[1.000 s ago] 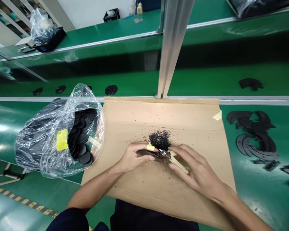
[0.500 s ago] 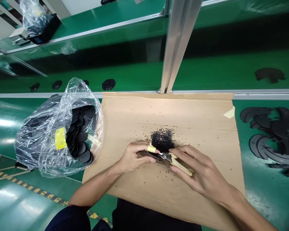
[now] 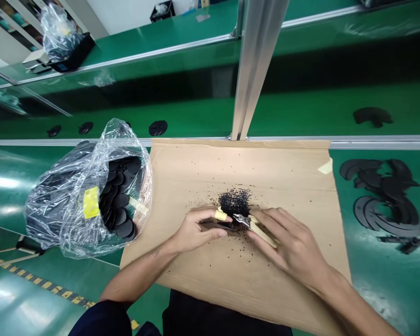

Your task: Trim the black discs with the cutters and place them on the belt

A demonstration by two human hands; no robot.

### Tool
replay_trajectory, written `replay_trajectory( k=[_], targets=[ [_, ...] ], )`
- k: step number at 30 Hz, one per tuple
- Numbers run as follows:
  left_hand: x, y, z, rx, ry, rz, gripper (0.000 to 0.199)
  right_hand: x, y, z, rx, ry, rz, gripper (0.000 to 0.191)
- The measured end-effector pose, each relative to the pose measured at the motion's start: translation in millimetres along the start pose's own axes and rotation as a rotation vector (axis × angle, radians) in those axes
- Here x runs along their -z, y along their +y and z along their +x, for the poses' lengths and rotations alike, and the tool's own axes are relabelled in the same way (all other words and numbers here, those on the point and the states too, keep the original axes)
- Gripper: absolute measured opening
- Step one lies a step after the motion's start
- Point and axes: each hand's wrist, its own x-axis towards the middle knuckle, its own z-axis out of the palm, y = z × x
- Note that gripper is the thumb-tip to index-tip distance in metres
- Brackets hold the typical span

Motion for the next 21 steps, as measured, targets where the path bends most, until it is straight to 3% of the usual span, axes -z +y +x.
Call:
replay_trajectory(
  k=[3, 7, 11, 15, 18, 21],
  targets=[
    [0.5, 3, 3, -0.059, -0.025, 0.167, 0.028, 6, -3, 4, 0.028, -0.033, -0.213, 0.026],
    [3.2, 4, 6, -0.089, 0.007, 0.360, 0.024, 16, -5, 2, -0.020, -0.089, -0.254, 0.029],
    [6.5, 3, 4, 0.058, 0.145, 0.235, 0.023, 23, -5, -9, -0.170, -0.100, 0.025, 0.026],
    [-1.9, 3, 1, 0.130, 0.240, 0.000, 0.031, 16, -16, -17, -0.194, -0.157, 0.298, 0.025],
    [-8.9, 6, 0, 0.121, 0.152, -0.013, 0.032, 7, -26, -16, -0.097, -0.077, 0.211, 0.028],
    [-7.0, 10, -1, 0.000, 0.015, 0.175, 0.025, 6, -32, -13, 0.049, -0.054, 0.000, 0.023]
  ],
)
